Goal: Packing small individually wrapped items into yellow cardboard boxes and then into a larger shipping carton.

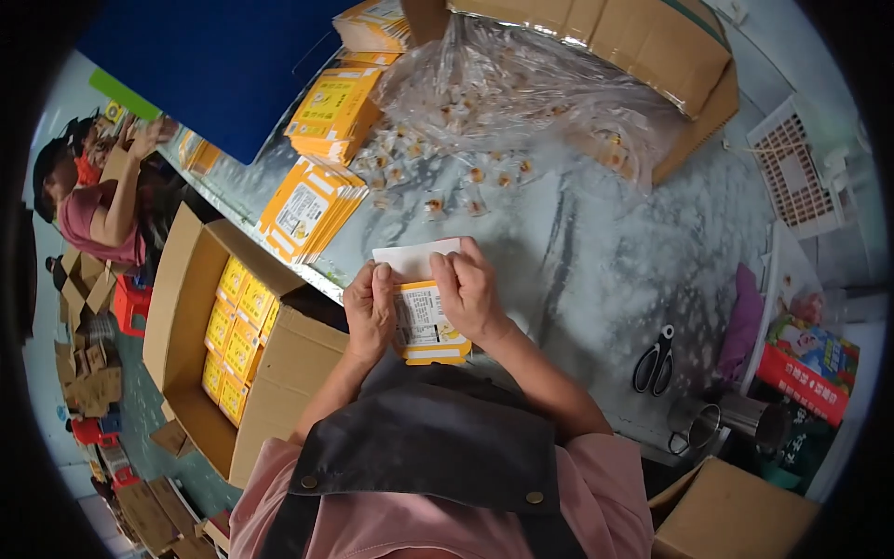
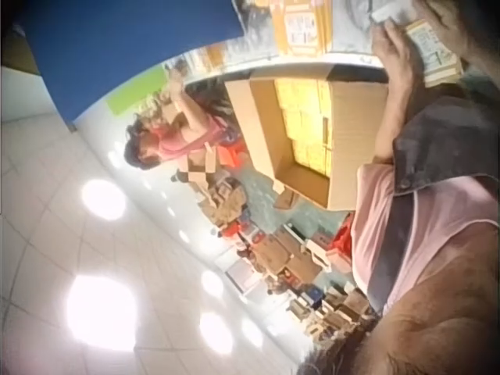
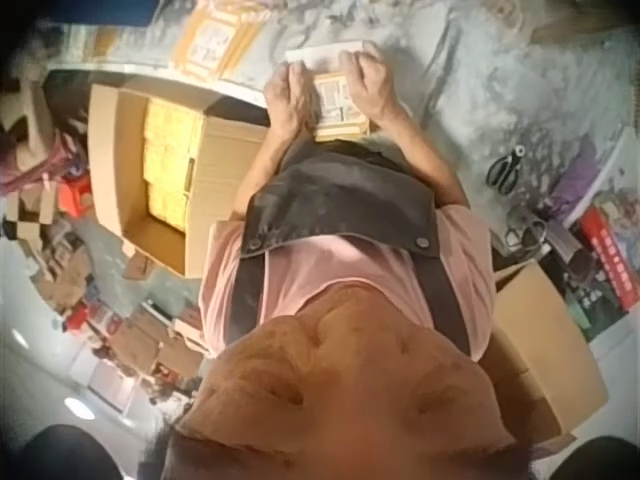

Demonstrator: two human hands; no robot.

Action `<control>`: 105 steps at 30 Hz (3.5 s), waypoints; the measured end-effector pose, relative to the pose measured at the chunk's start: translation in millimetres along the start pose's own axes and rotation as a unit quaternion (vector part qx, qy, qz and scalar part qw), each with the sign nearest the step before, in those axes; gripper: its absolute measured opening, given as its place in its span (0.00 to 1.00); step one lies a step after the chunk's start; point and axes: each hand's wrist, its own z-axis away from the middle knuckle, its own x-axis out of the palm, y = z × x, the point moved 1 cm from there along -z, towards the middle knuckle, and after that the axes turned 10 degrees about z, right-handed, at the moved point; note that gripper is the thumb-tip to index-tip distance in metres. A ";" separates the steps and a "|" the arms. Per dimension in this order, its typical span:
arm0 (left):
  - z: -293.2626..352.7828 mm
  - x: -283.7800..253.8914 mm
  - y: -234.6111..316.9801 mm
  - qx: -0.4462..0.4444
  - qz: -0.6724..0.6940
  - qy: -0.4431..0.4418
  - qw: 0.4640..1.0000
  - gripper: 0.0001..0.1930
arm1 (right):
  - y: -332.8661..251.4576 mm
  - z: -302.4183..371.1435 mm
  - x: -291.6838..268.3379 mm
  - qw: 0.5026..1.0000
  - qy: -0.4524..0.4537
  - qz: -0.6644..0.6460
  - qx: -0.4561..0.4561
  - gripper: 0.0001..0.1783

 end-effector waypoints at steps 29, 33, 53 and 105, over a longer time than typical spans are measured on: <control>-29.5 -62.5 11.0 0.130 -0.431 -0.322 0.833 0.55 | 71.5 -75.9 20.3 0.949 -0.216 0.206 -0.101 0.31; -27.3 -53.9 -2.5 0.153 -0.435 -0.317 0.829 0.56 | 91.2 -103.2 75.2 0.934 -0.203 0.241 -0.169 0.40; -7.5 -67.9 -6.5 0.075 -0.432 -0.256 0.861 0.56 | 76.7 -149.5 131.2 0.928 -0.170 0.269 -0.195 0.23; -36.7 12.8 -2.9 0.167 -0.411 -0.283 0.850 0.60 | 63.7 33.3 -35.0 0.978 -0.160 0.093 0.101 0.16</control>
